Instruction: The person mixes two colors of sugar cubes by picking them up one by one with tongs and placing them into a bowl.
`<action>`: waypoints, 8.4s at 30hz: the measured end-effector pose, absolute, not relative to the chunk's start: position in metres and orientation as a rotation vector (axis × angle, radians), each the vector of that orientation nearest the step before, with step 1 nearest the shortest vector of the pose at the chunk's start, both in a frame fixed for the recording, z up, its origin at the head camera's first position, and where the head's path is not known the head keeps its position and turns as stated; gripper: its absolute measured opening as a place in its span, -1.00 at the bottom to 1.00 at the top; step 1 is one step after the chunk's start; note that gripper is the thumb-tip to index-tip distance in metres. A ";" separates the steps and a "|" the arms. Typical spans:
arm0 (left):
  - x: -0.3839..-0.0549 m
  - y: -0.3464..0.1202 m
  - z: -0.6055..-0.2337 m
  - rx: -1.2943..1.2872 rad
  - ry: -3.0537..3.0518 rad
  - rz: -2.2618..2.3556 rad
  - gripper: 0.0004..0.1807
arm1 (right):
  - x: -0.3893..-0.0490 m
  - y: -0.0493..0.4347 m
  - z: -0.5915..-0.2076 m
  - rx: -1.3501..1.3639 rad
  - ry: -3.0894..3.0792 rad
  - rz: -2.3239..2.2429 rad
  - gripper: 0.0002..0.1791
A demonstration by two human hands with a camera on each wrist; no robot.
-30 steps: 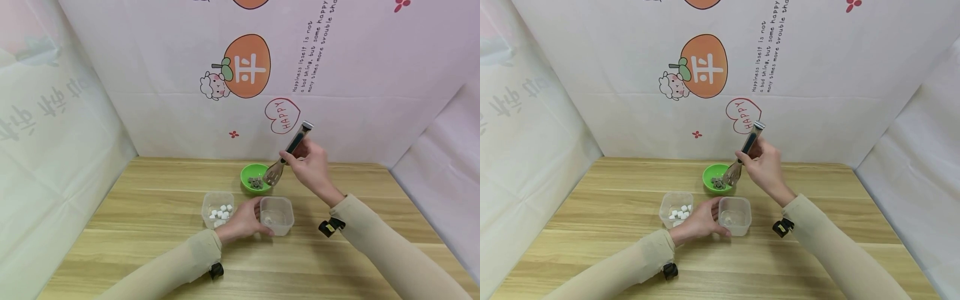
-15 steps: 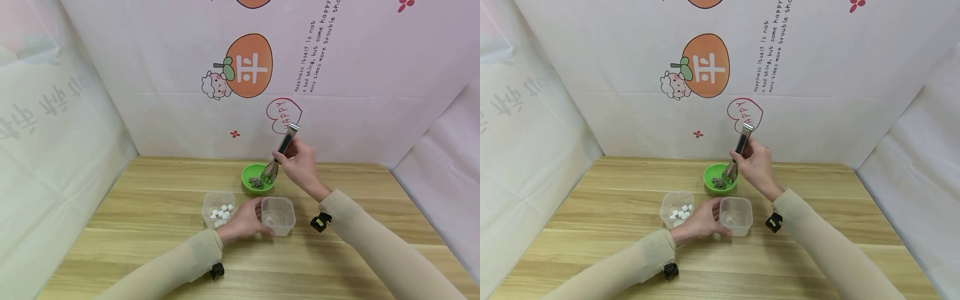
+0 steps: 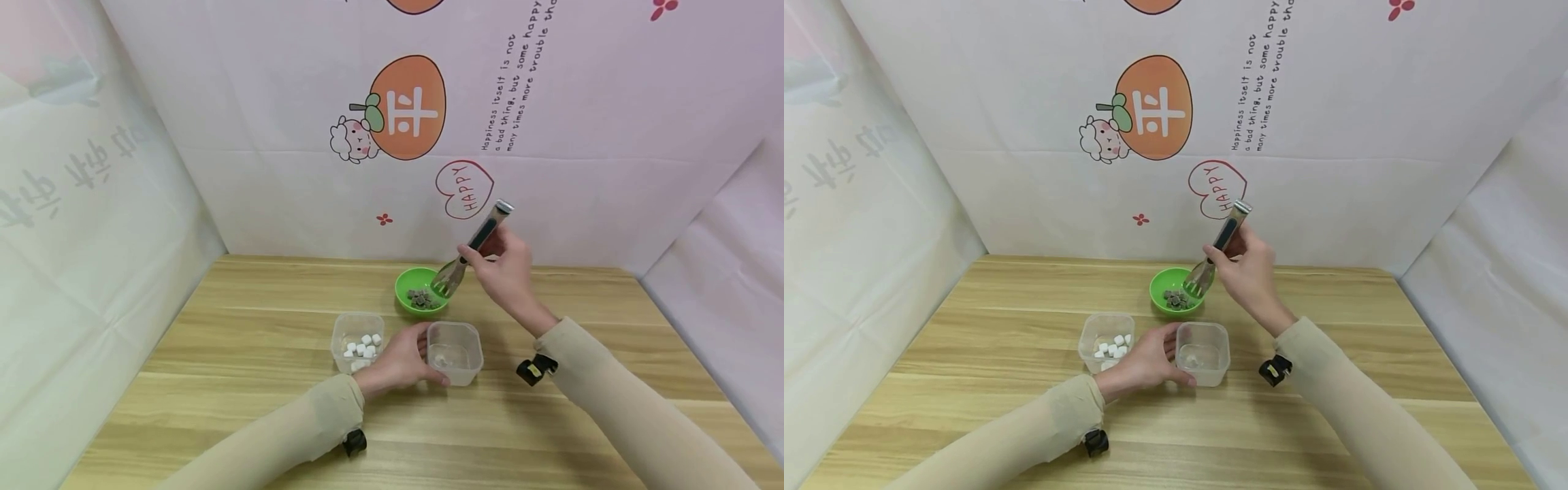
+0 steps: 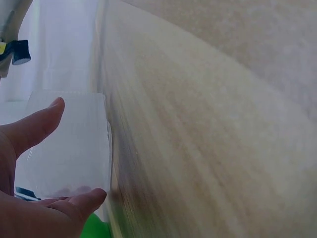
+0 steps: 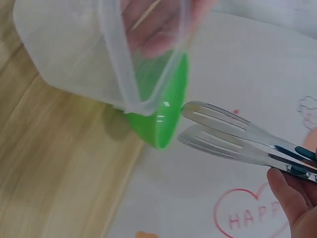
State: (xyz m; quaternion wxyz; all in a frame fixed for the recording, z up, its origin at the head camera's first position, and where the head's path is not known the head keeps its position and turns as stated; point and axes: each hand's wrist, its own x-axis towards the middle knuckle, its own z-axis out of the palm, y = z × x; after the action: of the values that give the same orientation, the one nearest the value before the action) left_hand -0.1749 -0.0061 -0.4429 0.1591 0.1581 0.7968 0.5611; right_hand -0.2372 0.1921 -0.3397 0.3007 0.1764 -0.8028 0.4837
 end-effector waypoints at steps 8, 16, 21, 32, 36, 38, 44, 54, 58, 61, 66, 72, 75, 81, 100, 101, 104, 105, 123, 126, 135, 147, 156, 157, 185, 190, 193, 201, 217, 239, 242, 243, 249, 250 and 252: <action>-0.174 -0.005 -0.442 0.435 2.273 1.617 0.15 | -0.194 0.214 -0.324 0.453 -2.049 1.319 -0.73; -0.174 -0.005 -0.441 0.409 2.239 1.656 0.16 | -0.152 0.243 -0.321 0.375 -2.028 1.278 -0.73; -0.173 -0.004 -0.442 0.415 2.248 1.645 0.16 | -0.130 0.257 -0.325 0.285 -2.068 1.287 -0.71; -0.172 -0.002 -0.442 0.418 2.249 1.643 0.14 | -0.095 0.271 -0.343 0.213 -2.180 1.187 -0.66; -0.171 -0.002 -0.442 0.414 2.246 1.646 0.13 | -0.082 0.275 -0.347 0.128 -2.213 1.185 -0.65; -0.172 -0.002 -0.442 0.411 2.246 1.646 0.13 | -0.077 0.277 -0.348 0.106 -2.233 1.184 -0.65; -0.172 -0.003 -0.442 0.419 2.255 1.643 0.14 | -0.069 0.281 -0.354 0.065 -2.256 1.181 -0.62; -0.172 -0.001 -0.444 0.437 2.273 1.628 0.15 | -0.056 0.283 -0.358 -0.032 -2.315 1.174 -0.63; -0.173 0.003 -0.444 0.432 2.291 1.604 0.16 | -0.054 0.282 -0.361 -0.058 -2.318 1.183 -0.65; -0.173 0.007 -0.443 0.431 2.305 1.584 0.16 | -0.051 0.282 -0.363 -0.081 -2.316 1.196 -0.65; -0.173 0.013 -0.441 0.421 2.336 1.548 0.17 | -0.047 0.283 -0.365 -0.125 -2.343 1.212 -0.61; -0.174 0.019 -0.440 0.401 2.339 1.533 0.19 | -0.043 0.283 -0.367 -0.146 -2.368 1.201 -0.58; -0.175 0.023 -0.440 0.402 2.334 1.535 0.19 | -0.041 0.283 -0.369 -0.147 -2.360 1.202 -0.57; -0.177 0.031 -0.442 0.412 2.357 1.521 0.19 | -0.038 0.283 -0.372 -0.185 -2.368 1.214 -0.56; -0.177 0.048 -0.441 0.478 2.361 1.524 0.15 | -0.028 0.276 -0.369 -0.161 -2.383 1.216 -0.56; -0.177 0.048 -0.441 0.480 2.358 1.528 0.14 | -0.028 0.276 -0.369 -0.153 -2.382 1.214 -0.56; -0.176 0.050 -0.441 0.483 2.352 1.538 0.13 | -0.028 0.275 -0.369 -0.132 -2.378 1.211 -0.55; -0.176 0.050 -0.441 0.481 2.349 1.542 0.13 | -0.028 0.275 -0.369 -0.128 -2.378 1.210 -0.55; -0.161 0.029 -0.396 0.727 2.616 1.324 0.33 | -0.026 0.270 -0.368 -0.141 -2.415 1.199 -0.55; -0.154 0.010 -0.375 0.785 2.574 1.378 0.15 | -0.026 0.268 -0.367 -0.126 -2.419 1.189 -0.57; -0.130 -0.055 -0.354 0.851 2.513 1.638 -0.10 | -0.027 0.262 -0.365 -0.089 -2.435 1.196 -0.57; -0.119 -0.107 -0.360 0.728 2.710 1.683 -0.09 | -0.027 0.255 -0.364 -0.056 -2.447 1.236 -0.57; -0.119 -0.132 -0.372 0.582 2.811 1.633 0.01 | -0.027 0.249 -0.362 -0.045 -2.483 1.323 -0.56; -0.119 -0.135 -0.373 0.568 2.815 1.617 0.03 | -0.027 0.249 -0.362 -0.049 -2.487 1.329 -0.55; -0.135 -0.166 -0.409 0.450 2.694 1.299 0.31 | -0.038 0.237 -0.353 0.092 -2.493 1.374 -0.52; -0.144 -0.163 -0.416 0.412 2.663 1.310 0.31 | -0.039 0.232 -0.351 0.124 -2.488 1.365 -0.55; -0.150 -0.161 -0.420 0.399 2.623 1.334 0.32 | -0.040 0.229 -0.350 0.162 -2.476 1.360 -0.57; -0.161 -0.158 -0.423 0.376 2.540 1.411 0.37 | -0.048 0.221 -0.347 0.295 -2.425 1.390 -0.63; -0.165 -0.155 -0.426 0.364 2.434 1.515 0.28 | -0.071 0.213 -0.342 0.411 -2.337 1.413 -0.59; -0.168 -0.153 -0.431 0.326 2.395 1.592 0.23 | -0.113 0.179 -0.327 0.558 -2.266 1.469 -0.64; -0.169 -0.154 -0.433 0.333 2.384 1.599 0.23 | -0.121 0.169 -0.325 0.593 -2.256 1.499 -0.64; -0.169 -0.154 -0.433 0.336 2.382 1.600 0.23 | -0.124 0.166 -0.325 0.607 -2.253 1.499 -0.64; -0.169 -0.157 -0.436 0.374 2.365 1.620 0.20 | -0.140 0.147 -0.323 0.687 -2.217 1.544 -0.64; -0.170 -0.157 -0.437 0.380 2.363 1.623 0.19 | -0.142 0.145 -0.322 0.698 -2.212 1.546 -0.65; -0.170 -0.158 -0.438 0.392 2.359 1.624 0.18 | -0.148 0.139 -0.322 0.720 -2.198 1.545 -0.65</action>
State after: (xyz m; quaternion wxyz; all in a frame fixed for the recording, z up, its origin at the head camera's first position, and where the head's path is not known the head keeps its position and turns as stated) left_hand -0.1705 -0.1581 -0.4380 0.1253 0.1347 0.8096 0.5575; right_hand -0.1476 0.1392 -0.3217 0.1793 0.2548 -0.7774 0.5465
